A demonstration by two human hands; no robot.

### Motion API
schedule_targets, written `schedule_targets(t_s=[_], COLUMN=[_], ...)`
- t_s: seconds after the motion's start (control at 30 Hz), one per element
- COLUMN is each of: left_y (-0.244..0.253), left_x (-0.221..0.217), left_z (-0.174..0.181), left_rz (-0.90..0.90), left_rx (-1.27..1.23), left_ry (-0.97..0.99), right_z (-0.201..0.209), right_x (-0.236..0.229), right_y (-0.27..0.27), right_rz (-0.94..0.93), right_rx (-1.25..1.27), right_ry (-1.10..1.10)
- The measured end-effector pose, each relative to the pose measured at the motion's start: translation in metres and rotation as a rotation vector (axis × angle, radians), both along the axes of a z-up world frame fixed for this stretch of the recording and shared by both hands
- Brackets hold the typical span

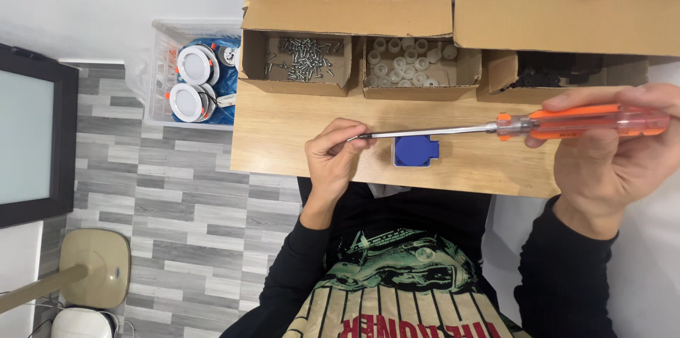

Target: The person joins a blue electrical socket with a white plastic housing, picks up a screw from a box, and uses a screwdriver to tighten the screw before attaching a black plastic component.

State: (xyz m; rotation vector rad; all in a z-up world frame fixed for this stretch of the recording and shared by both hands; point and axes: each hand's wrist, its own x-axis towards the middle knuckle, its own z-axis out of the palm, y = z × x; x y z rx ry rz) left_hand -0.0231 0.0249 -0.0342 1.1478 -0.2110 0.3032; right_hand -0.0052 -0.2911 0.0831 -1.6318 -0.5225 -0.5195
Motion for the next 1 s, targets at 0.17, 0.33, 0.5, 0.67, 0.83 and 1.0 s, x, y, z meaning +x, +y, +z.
schedule_targets(t_s=[0.17, 0.33, 0.5, 0.67, 0.83, 1.0], left_y=[-0.004, -0.006, -0.010, -0.018, -0.031, -0.036], left_x=[-0.004, -0.005, -0.006, -0.011, -0.010, -0.008], left_z=[-0.027, -0.026, -0.025, -0.030, -0.003, 0.030], left_rz=[-0.201, -0.248, -0.321, -0.386, -0.282, -0.268], left_rx=[-0.421, -0.499, -0.565, -0.740, -0.432, 0.017], left_ry=[0.051, 0.067, 0.058, 0.235, 0.081, -0.046], right_z=[-0.004, -0.008, -0.007, -0.005, 0.028, 0.027], right_x=[0.001, 0.000, 0.001, 0.007, 0.000, 0.024], right_y=[-0.001, 0.000, -0.001, -0.018, -0.019, -0.062], right_rz=[0.015, 0.023, 0.007, 0.231, 0.191, 0.236], right_rx=[0.032, 0.068, 0.092, -0.038, -0.035, -0.132], right_ry=[0.039, 0.063, 0.060, -0.148, 0.089, 0.290])
